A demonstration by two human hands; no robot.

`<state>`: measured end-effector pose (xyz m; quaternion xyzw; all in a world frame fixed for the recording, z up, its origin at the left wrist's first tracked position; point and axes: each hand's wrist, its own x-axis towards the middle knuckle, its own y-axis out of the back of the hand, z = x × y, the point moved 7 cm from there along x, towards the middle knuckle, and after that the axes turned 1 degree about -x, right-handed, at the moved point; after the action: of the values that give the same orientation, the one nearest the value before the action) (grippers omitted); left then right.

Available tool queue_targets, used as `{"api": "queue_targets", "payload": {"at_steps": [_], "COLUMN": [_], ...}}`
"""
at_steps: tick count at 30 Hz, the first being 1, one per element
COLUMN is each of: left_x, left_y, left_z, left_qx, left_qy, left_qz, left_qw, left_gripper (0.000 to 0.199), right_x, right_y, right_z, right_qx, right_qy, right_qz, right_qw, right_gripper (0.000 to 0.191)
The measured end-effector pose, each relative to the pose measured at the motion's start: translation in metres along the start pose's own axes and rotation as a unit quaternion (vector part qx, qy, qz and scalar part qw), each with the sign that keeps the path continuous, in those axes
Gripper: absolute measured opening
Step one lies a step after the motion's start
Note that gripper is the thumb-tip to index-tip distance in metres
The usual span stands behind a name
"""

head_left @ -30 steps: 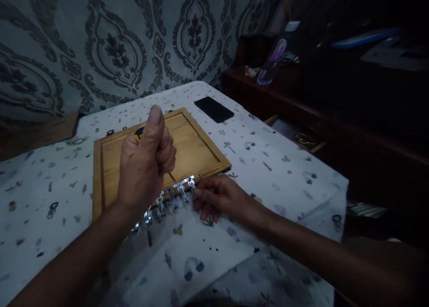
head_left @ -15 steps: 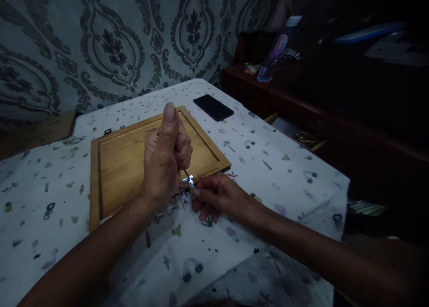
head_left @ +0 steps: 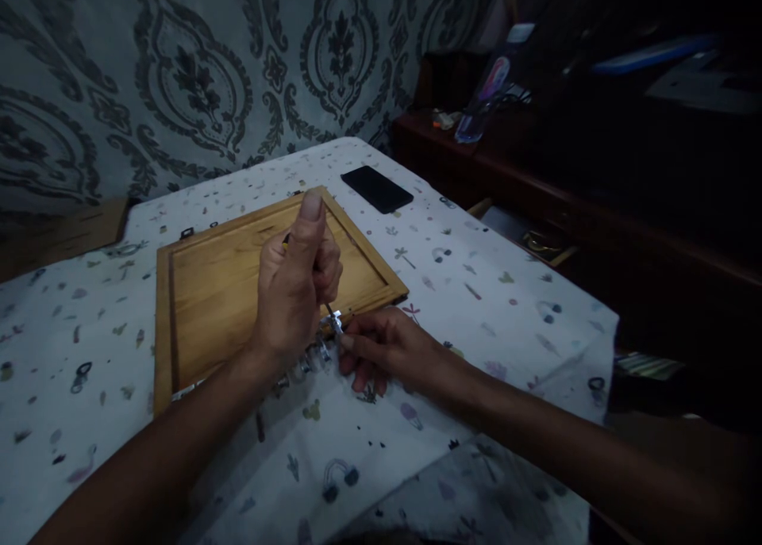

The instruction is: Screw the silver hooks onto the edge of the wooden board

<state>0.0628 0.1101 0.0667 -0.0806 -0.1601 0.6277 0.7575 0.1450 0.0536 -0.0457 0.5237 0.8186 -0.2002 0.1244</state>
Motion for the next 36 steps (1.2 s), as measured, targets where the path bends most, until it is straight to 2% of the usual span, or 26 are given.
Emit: {"api": "queue_targets", "payload": {"at_steps": [3,6,9,11,15,18,21,24,29,36], "left_x": [-0.001,0.0,0.001,0.002,0.0,-0.003,-0.005,-0.005,-0.004,0.006], "left_y": [-0.001,-0.001,-0.001,0.001,0.002,0.002,-0.001,-0.006,-0.014,-0.016], "left_z": [0.0,-0.001,0.004,0.009,0.014,0.014,0.012,0.01,0.008,0.004], "left_qx": [0.001,0.021,0.08,0.11,0.102,0.071,0.027,0.032,0.099,0.046], "left_qy": [0.016,0.035,0.007,-0.021,-0.032,-0.03,-0.033,-0.047,-0.071,-0.051], "left_qz": [-0.01,-0.052,-0.088,-0.084,-0.032,0.005,0.017,-0.002,-0.016,-0.076], "left_qw": [1.0,0.998,0.993,0.99,0.994,0.997,0.999,0.998,0.992,0.995], "left_gripper": [0.054,0.047,0.035,0.027,0.016,0.017,0.026,0.035,0.04,0.037], "right_x": [0.0,0.0,0.001,0.001,0.001,0.001,0.0,-0.001,-0.001,0.0], "right_y": [0.0,0.0,0.0,0.0,-0.001,0.0,0.0,0.0,-0.002,-0.001], "right_z": [0.0,-0.001,-0.002,-0.001,-0.002,-0.002,-0.003,-0.004,-0.004,-0.004], "right_qx": [-0.001,-0.001,-0.002,-0.002,-0.004,-0.001,0.0,-0.003,0.002,-0.002], "right_qy": [0.001,0.009,0.01,0.007,0.01,0.013,0.013,0.012,0.007,0.006], "right_qz": [0.0,-0.003,-0.005,-0.006,-0.006,-0.007,-0.007,0.0,0.006,0.006], "right_qw": [1.0,1.0,1.0,1.0,1.0,1.0,1.0,1.0,1.0,1.0], "right_gripper": [0.023,0.024,0.026,0.027,0.029,0.029,0.026,0.024,0.025,0.022]}}
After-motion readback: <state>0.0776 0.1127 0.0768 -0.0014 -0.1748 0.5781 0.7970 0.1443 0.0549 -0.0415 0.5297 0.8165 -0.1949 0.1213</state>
